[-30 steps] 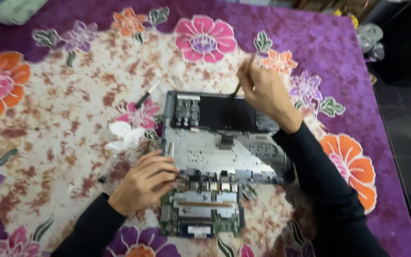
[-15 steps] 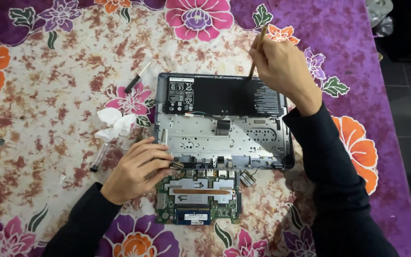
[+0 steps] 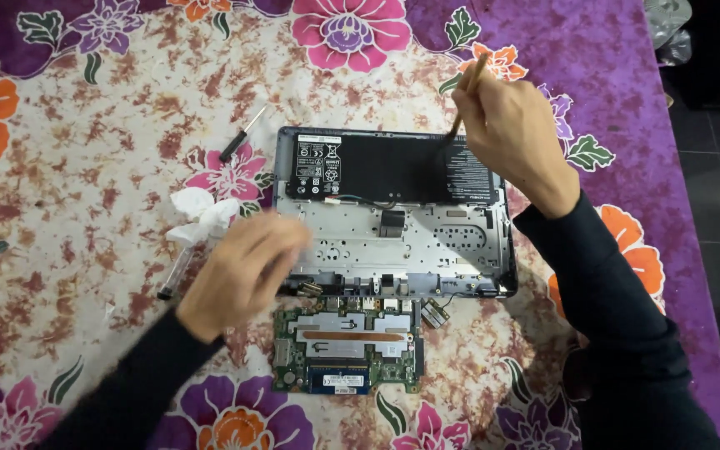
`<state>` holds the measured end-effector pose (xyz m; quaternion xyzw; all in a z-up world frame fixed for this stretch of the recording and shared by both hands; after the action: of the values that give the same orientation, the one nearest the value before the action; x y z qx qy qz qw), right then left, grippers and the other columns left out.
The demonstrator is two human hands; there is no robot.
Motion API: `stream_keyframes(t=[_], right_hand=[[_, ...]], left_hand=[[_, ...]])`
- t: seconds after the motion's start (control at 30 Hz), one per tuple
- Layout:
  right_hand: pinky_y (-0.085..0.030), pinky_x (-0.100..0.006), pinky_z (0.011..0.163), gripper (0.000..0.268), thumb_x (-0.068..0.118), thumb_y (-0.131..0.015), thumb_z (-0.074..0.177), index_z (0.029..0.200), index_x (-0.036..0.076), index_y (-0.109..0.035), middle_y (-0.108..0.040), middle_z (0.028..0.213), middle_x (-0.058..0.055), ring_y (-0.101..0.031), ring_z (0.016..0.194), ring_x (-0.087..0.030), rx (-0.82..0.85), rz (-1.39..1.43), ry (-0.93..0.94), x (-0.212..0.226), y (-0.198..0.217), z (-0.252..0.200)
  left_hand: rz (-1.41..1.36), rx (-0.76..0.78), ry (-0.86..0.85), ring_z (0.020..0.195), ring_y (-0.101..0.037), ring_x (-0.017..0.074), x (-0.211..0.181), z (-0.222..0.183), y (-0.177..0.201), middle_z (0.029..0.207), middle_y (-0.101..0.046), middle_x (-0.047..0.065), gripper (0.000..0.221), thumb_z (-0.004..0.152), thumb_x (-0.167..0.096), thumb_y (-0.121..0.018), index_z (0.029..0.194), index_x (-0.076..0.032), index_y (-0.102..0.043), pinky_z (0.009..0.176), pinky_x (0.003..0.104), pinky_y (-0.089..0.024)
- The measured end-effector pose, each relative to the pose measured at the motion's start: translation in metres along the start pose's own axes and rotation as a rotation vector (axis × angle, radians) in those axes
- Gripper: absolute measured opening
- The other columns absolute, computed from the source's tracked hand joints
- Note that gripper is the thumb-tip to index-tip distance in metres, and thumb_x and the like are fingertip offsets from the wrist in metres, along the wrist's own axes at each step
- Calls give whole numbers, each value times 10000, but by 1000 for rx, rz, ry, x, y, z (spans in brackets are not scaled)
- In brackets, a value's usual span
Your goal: Cleaning the internal chassis of a laptop with a brush and cloth, then preparing and seating the motherboard for reinstallation.
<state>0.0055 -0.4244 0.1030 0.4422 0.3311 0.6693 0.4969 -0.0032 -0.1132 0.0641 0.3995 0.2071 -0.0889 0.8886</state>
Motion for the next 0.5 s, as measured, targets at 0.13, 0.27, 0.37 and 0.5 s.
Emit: stream_keyframes(t=[0.13,0.27,0.37,0.5], right_hand=[[-475,-269,437,96,-55,-480,1120,1070,-46,-562,-668,785,-140,-624,582,-186,-105,310,61,21,-10,0],[-610,-361,609,164,-54,-483,1049,1116,-15,-627,-703,1102,-194,-730,857,-325,-202,451,114,21,-35,-15],[-582,-479,653,203,36,-566,1057,1223,93,-669,-729,1079,-160,-718,894,-412,-222,371,81,8,-50,-32],[-575,-504,759,228,56,-567,1055,1257,117,-654,-703,996,-148,-709,931,-426,-190,345,58,3,-59,-42]], left_hand=[[140,189,168,1259,-583,313,47,57,-27,1370,-595,219,306,1015,-17,-428,1223,-6,-653,1138,445,-404],[331,263,95,1294,-536,308,98,91,-81,1381,-577,150,361,1021,-145,-486,1348,-46,-601,1098,466,-368],[374,190,-10,1182,-602,301,123,98,-110,1267,-639,102,330,1042,-192,-463,1292,-75,-643,1007,440,-441],[489,137,-82,1185,-565,201,136,96,-128,1214,-639,-1,281,1056,-235,-459,1218,-147,-670,1000,377,-398]])
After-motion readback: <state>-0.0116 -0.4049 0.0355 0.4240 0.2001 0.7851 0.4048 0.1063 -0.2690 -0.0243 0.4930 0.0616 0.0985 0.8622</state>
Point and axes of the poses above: each hand's wrist, its own z-axis towards the middle knuckle, its own y-axis out of the back of the hand, x = y × z, the point moved 8 cm from there along z, towards the middle knuckle
